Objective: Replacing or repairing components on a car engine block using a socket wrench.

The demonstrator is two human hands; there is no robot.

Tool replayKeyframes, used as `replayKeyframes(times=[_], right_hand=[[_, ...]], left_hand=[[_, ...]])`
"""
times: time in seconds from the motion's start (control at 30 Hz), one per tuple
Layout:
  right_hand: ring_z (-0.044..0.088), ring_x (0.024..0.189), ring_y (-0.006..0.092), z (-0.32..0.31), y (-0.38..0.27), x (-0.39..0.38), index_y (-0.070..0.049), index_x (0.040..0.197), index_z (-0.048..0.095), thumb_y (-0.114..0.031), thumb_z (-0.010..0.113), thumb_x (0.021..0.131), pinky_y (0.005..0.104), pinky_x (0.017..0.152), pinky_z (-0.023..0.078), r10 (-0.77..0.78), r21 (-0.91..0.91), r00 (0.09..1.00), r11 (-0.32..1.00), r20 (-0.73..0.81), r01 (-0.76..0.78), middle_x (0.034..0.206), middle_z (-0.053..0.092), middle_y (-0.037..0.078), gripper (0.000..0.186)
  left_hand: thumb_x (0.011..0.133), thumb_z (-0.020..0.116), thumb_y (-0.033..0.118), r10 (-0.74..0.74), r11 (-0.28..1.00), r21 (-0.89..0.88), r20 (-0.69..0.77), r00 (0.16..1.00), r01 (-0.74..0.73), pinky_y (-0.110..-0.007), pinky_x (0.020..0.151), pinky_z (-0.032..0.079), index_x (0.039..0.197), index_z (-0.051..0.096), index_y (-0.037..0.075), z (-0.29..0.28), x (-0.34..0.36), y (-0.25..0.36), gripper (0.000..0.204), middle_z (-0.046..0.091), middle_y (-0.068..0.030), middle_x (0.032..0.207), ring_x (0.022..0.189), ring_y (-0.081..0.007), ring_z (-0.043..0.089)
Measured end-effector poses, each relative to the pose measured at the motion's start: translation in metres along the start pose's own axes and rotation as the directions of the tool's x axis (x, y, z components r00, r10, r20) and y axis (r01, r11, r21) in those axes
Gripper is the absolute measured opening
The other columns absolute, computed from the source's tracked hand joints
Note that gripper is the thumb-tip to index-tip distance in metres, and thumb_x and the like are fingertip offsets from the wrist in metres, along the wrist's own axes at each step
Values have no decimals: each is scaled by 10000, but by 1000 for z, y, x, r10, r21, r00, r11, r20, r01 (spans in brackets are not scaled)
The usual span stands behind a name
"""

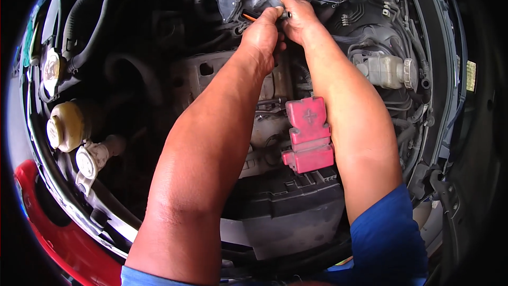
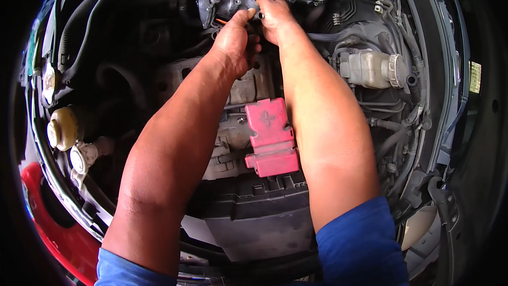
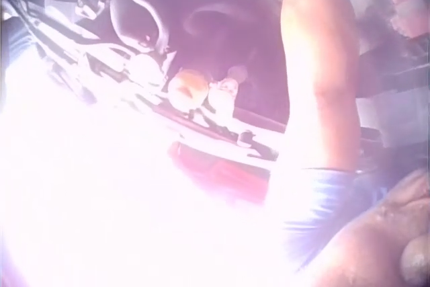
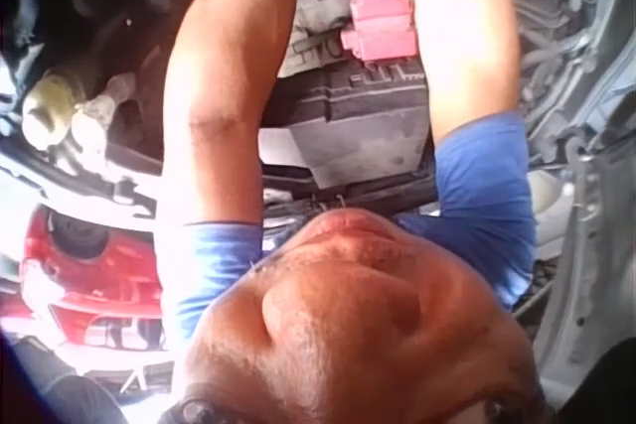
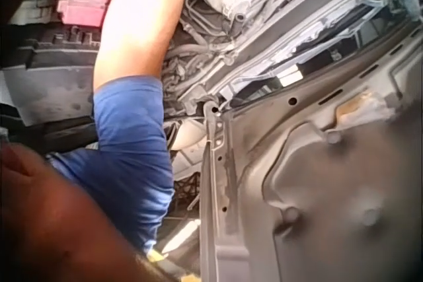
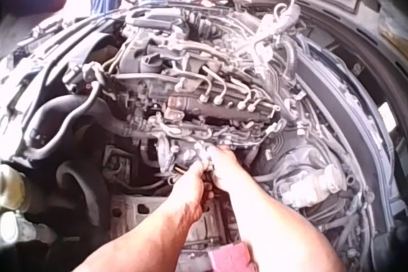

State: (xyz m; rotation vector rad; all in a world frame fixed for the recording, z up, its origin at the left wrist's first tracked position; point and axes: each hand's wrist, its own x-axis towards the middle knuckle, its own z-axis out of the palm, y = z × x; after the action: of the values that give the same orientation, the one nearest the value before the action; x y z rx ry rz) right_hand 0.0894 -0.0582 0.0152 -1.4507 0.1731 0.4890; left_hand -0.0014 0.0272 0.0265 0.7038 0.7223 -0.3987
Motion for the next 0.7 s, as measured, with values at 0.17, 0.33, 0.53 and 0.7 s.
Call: replayKeyframes(times=[0.17, 0.33, 0.53, 0.7], right_hand=[[529, 1017, 266, 1, 4, 3, -14, 1172, 475, -156, 599, 900, 491, 823, 460, -17, -23, 997, 1000, -81, 15, 1077, 561, 133, 331], [561, 988, 259, 1, 14, 10, 31, 1241, 428, -149, 617, 887, 414, 835, 483, -104, -68, 981, 993, -166, 94, 1129, 556, 176, 440], [585, 1023, 310, 4, 16, 12, 12, 1267, 399, -212, 660, 826, 401, 839, 499, -134, -198, 971, 976, -196, 94, 1145, 568, 252, 559], [592, 1026, 292, 7, 11, 9, 48, 1303, 380, -228, 644, 853, 375, 869, 483, -194, -377, 954, 921, -227, 98, 1156, 578, 250, 590]], left_hand=[[792, 638, 512, 12, 1000, -28, 11, 1000, -12, -339, 570, 341, 851, 505, 187, 3, 1, 0, 357, 504, 21, 707, 581, -147, 475], [798, 614, 491, -33, 995, -95, -41, 999, 29, -358, 586, 328, 794, 511, 180, 6, 4, -1, 327, 474, 21, 695, 597, -162, 469], [811, 587, 482, -45, 990, -135, -37, 998, 40, -354, 566, 322, 848, 552, 173, 6, 6, -4, 313, 494, 15, 726, 606, -148, 461], [820, 573, 488, -53, 991, -126, -23, 998, 50, -347, 591, 318, 806, 563, 193, 5, 9, -4, 296, 488, 47, 651, 620, -141, 465]])
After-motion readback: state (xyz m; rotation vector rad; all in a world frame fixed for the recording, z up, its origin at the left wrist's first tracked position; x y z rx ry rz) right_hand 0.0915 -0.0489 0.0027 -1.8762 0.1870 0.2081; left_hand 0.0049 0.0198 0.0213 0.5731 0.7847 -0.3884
